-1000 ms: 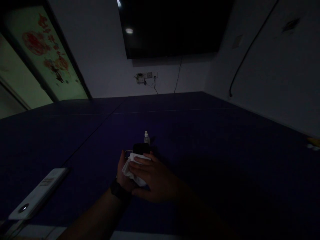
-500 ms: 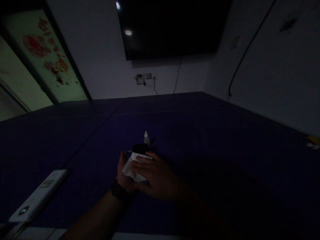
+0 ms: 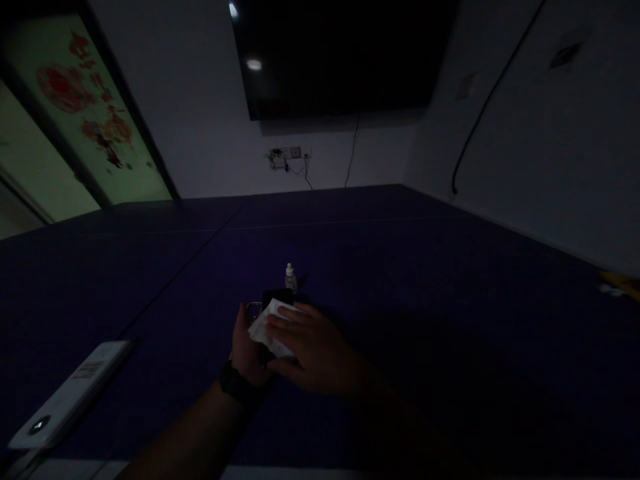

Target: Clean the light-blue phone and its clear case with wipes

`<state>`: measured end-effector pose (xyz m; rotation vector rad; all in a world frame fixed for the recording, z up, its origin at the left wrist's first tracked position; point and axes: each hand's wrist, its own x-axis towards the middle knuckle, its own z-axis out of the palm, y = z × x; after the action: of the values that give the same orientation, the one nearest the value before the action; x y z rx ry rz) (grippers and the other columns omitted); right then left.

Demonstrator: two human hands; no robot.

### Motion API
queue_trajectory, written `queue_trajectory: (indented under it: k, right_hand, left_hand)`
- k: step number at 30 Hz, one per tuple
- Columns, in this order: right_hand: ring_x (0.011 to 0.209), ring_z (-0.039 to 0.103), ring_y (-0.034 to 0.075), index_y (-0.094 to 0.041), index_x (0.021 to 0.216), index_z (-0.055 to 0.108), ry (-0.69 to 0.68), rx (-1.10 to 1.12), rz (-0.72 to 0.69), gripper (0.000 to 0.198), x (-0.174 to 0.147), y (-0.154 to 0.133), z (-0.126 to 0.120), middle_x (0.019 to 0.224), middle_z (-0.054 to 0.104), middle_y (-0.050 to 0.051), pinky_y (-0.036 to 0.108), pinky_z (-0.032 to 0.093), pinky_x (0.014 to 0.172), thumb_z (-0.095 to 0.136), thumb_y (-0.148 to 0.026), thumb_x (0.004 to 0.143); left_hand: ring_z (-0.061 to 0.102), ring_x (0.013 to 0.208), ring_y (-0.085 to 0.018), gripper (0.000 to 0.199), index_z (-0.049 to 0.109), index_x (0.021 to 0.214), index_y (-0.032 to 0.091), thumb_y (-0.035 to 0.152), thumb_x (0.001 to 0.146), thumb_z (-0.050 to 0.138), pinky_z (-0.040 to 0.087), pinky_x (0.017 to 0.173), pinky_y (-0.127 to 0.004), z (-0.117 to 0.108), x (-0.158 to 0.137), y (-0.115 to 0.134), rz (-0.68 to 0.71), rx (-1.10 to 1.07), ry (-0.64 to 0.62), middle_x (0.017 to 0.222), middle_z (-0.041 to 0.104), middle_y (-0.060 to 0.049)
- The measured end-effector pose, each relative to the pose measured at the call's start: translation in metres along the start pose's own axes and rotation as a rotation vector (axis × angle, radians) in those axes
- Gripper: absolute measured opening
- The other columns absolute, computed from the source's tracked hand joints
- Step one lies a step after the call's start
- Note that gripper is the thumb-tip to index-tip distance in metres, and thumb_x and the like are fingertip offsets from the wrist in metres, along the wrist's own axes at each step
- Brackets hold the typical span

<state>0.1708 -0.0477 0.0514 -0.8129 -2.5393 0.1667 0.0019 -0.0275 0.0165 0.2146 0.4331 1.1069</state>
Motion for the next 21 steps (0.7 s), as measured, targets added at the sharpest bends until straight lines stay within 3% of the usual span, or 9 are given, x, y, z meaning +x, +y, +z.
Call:
queue_trajectory:
  k: [3,8,13,18,21]
  right_hand:
    - [0.144,0.047,0.024,-0.022,0.142,0.057,-0.033,0.035,-0.091,0.050,0.000,-0.002,0.000,0.149,0.058,0.006,0.049,0.030,0.123,0.053,-0.050,0.100]
    - [0.145,0.046,0.027,-0.020,0.144,0.056,0.021,-0.026,0.048,0.047,0.000,0.002,0.001,0.152,0.055,0.008,0.053,0.033,0.120,0.053,-0.038,0.101]
    - [0.145,0.046,0.025,-0.025,0.143,0.057,-0.020,0.046,-0.076,0.052,-0.001,0.001,0.001,0.149,0.058,0.006,0.051,0.030,0.122,0.062,-0.046,0.096]
    - [0.146,0.044,0.027,-0.022,0.148,0.052,0.020,0.000,0.114,0.052,0.001,0.002,0.001,0.154,0.053,0.008,0.053,0.033,0.121,0.056,-0.037,0.099]
    - [0.147,0.043,0.028,-0.020,0.147,0.053,-0.009,0.011,0.052,0.056,0.000,0.002,0.003,0.154,0.052,0.009,0.052,0.033,0.121,0.061,-0.042,0.096]
  left_hand:
    - [0.067,0.115,-0.032,0.078,0.068,0.120,0.009,0.072,0.095,0.028,0.043,0.108,-0.043,0.007,-0.002,0.000,-0.011,-0.021,-0.033,0.111,0.074,-0.018]
    - [0.071,0.104,-0.030,0.069,0.071,0.109,0.012,0.068,0.096,0.032,0.045,0.105,-0.043,0.012,-0.004,-0.002,0.036,0.021,0.047,0.100,0.076,-0.014]
    - [0.067,0.115,-0.034,0.075,0.069,0.114,0.009,0.072,0.094,0.033,0.042,0.109,-0.046,0.010,-0.004,-0.001,-0.015,-0.021,0.045,0.104,0.074,-0.018]
    - [0.061,0.127,-0.033,0.062,0.070,0.116,0.016,0.065,0.095,0.037,0.040,0.113,-0.046,0.005,0.000,0.000,0.037,0.060,0.063,0.106,0.075,-0.015]
    - [0.059,0.129,-0.033,0.065,0.069,0.118,0.015,0.064,0.097,0.033,0.039,0.114,-0.046,0.008,-0.002,0.001,0.022,0.073,0.074,0.110,0.075,-0.016]
